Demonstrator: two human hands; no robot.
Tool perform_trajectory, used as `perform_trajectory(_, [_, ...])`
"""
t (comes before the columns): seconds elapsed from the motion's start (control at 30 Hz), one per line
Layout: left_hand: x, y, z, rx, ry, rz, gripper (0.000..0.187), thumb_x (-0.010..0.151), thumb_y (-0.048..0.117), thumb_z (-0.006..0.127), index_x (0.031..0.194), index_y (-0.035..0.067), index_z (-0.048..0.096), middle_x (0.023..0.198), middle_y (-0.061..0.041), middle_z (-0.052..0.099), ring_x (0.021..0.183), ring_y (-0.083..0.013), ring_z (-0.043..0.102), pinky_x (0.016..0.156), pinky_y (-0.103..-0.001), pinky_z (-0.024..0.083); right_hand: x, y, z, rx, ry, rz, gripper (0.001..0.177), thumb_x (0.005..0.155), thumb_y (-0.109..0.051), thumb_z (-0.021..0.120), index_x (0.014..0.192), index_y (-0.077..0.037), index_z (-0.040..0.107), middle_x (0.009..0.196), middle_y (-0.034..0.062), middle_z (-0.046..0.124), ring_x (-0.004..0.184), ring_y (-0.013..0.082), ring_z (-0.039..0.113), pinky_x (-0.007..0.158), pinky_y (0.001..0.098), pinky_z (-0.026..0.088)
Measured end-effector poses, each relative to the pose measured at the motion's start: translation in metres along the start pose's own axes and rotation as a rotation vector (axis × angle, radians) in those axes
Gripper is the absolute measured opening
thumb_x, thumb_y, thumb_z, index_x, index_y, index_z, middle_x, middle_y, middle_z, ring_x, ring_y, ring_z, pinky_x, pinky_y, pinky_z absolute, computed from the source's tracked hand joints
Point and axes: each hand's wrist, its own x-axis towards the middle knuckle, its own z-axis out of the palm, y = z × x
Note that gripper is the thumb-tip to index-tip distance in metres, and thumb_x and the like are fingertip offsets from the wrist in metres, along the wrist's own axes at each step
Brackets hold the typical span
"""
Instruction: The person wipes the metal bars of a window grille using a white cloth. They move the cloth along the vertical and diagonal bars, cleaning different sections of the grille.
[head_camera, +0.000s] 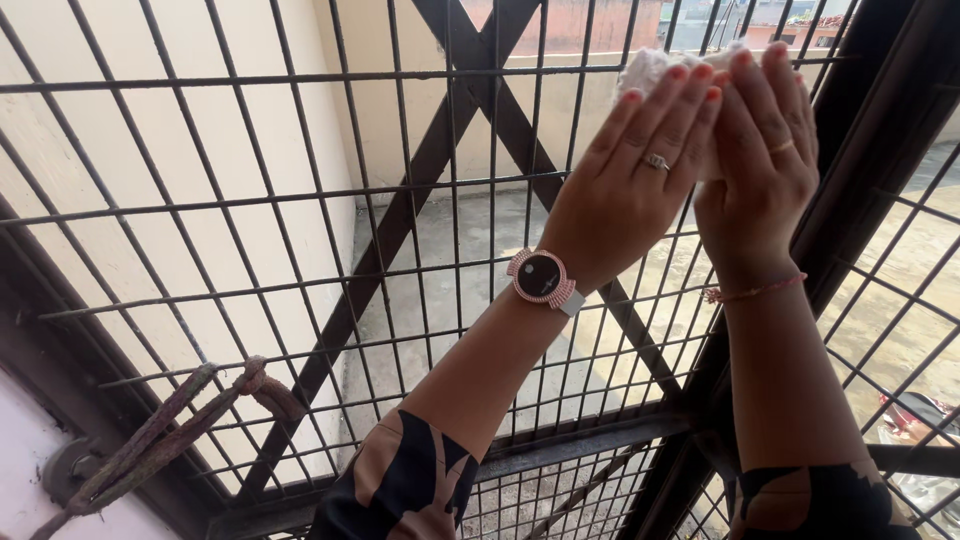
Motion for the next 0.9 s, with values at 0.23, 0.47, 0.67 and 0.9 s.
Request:
perform_trajectory(0.23, [-0.075,-0.014,-0.010,0.016,-0.169,0.049,0.043,0.110,0.015,0.051,0.148,-0.004,0.053,0.159,-0.019,0.046,0.152,-0.0296,0.040,0.130,-0.044,0.027,-0.069,-0.065,0.027,0.185,-0.189,0.240,0.042,0.101,0.013,0.054,0.137,-0.005,0.067,0.148,0.0130,0.061,0.146,0.0315,0.049,0.127,0.0506,0.037])
perform_trajectory(0.47, [-0.146,0.026,-0.012,-0.088,-0.260,0.049,0.040,0.108,0.016,0.051,0.142,-0.002,0.060,0.152,-0.016,0.056,0.148,-0.0257,0.047,0.130,-0.041,0.030,-0.171,-0.101,0.024,0.250,-0.133,0.384,0.041,0.096,0.014,0.051,0.132,0.000,0.066,0.141,0.0170,0.063,0.144,0.0351,0.050,0.125,0.0526,0.038])
perform_trajectory(0.67, [-0.189,0.051,-0.008,-0.098,-0.230,0.046,0.040,0.106,0.018,0.050,0.140,0.000,0.061,0.150,-0.015,0.060,0.146,-0.0240,0.051,0.128,-0.040,0.031,-0.229,-0.117,0.021,0.227,-0.158,0.448,0.046,0.094,0.016,0.048,0.132,-0.002,0.066,0.143,0.0153,0.061,0.146,0.0334,0.048,0.127,0.0542,0.034])
perform_trajectory(0.9, [-0.250,0.086,-0.013,-0.205,-0.336,0.033,0.041,0.106,0.016,0.049,0.141,-0.003,0.062,0.147,-0.018,0.060,0.145,-0.0264,0.051,0.128,-0.042,0.031,-0.291,-0.151,-0.006,0.260,-0.272,0.511,0.050,0.087,0.017,0.046,0.130,-0.002,0.066,0.144,0.0144,0.060,0.145,0.0339,0.047,0.124,0.0517,0.037])
